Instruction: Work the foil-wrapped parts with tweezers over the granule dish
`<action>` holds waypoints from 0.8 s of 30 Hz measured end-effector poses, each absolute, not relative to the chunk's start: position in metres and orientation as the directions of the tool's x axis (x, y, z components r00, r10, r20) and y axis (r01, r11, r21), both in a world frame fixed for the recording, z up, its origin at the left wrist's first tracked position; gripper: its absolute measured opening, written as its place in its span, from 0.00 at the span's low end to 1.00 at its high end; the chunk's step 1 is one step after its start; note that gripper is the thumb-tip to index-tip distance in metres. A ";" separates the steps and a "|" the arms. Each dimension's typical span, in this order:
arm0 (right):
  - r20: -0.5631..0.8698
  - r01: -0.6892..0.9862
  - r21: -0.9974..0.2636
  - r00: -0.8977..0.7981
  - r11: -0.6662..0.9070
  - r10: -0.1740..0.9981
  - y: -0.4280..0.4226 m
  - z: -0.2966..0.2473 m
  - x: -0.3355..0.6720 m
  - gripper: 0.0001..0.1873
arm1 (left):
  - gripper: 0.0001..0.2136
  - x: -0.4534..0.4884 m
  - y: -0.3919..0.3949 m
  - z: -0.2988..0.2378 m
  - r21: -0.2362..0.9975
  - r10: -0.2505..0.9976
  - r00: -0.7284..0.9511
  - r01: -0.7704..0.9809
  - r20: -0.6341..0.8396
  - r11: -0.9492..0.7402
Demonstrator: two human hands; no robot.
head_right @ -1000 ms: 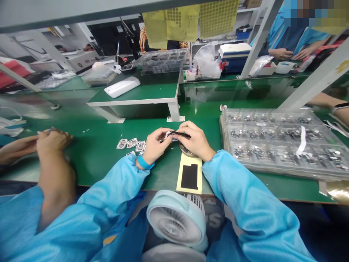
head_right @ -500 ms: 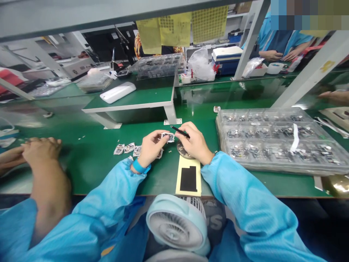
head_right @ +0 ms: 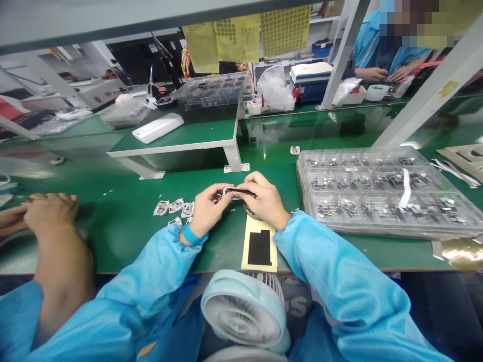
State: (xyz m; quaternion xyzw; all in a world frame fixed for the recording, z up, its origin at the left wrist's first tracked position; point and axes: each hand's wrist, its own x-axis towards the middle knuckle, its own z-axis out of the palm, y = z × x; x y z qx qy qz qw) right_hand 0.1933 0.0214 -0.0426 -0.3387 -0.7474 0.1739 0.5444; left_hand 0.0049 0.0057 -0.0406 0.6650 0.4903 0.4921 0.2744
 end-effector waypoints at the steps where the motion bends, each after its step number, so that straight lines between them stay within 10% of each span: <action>1: 0.694 0.329 -0.627 -0.178 0.706 0.698 0.021 -0.043 0.193 0.05 | 0.10 0.005 0.006 -0.042 0.854 0.924 0.024 0.372 0.382 -0.363; 24: 0.372 0.749 -0.490 -0.284 0.447 0.884 0.021 -0.029 0.222 0.09 | 0.12 0.006 0.012 -0.034 0.940 0.956 -0.016 0.186 0.293 -0.285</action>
